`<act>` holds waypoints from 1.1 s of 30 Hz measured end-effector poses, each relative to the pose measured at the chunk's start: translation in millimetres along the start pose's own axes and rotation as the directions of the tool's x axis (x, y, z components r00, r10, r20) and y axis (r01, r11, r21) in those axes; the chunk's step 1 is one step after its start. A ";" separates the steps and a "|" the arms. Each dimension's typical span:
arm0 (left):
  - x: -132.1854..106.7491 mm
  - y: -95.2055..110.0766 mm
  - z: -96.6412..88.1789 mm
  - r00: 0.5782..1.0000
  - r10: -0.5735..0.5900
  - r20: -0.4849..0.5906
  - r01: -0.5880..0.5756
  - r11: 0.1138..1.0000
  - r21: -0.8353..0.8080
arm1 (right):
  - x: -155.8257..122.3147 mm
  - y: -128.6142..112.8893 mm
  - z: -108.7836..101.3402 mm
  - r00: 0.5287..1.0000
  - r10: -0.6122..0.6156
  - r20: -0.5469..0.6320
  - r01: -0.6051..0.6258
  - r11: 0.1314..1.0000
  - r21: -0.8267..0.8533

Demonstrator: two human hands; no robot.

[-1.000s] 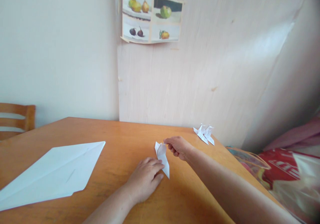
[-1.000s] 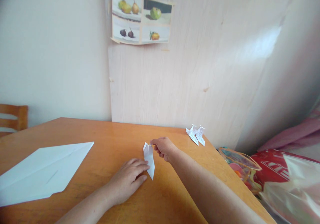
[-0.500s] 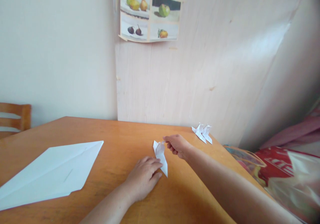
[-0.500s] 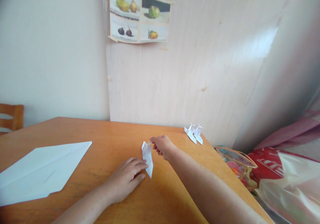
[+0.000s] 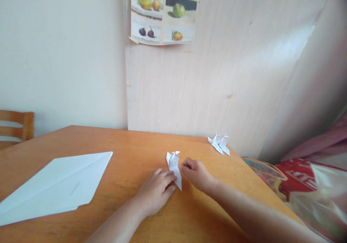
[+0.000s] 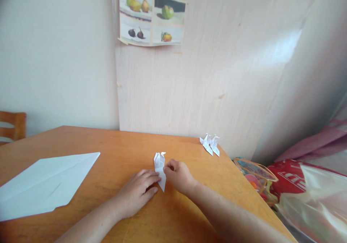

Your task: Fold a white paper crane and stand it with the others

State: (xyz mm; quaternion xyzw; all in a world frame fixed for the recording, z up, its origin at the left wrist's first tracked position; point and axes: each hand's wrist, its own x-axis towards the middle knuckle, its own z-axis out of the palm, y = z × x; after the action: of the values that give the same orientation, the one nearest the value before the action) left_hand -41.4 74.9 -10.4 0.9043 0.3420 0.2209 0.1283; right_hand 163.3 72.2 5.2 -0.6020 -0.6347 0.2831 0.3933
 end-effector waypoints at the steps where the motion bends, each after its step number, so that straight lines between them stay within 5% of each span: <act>1: 0.1 0.4 -0.2 1.000 0.003 -0.001 -0.003 1.000 0.000 | -7.0 1.0 1.2 0.999 -0.042 0.013 0.043 0.999 -0.034; 5: 0.2 1.1 -0.3 1.000 0.016 0.003 -0.016 1.000 -0.018 | -35.4 2.0 2.1 0.941 -0.298 0.163 0.336 0.887 -0.318; 10: -1.3 -0.7 0.4 1.000 0.004 -0.010 -0.005 1.000 -0.029 | -60.6 -6.6 0.8 0.894 -0.323 0.310 0.442 0.748 -0.496; 15: -1.0 -4.7 2.9 0.995 -0.099 -0.029 0.099 0.995 -0.006 | -54.5 -4.9 -4.6 0.933 -0.246 0.263 0.359 0.680 -0.639; 22: -1.2 -10.6 6.7 0.990 -0.139 -0.021 0.140 0.990 0.030 | -6.6 27.6 -36.3 0.990 -0.099 0.098 0.139 0.648 -0.749; 33: -0.9 -21.0 11.7 0.991 -0.134 -0.025 0.135 0.990 0.050 | 55.4 79.5 -87.0 0.997 0.011 -0.073 -0.064 0.619 -0.783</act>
State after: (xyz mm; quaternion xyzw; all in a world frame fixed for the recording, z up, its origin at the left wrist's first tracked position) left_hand -48.1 88.7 -28.9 0.8797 0.4092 0.2127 0.1156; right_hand 281.4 126.1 -6.2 -0.7346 -0.6695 -0.0324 0.1048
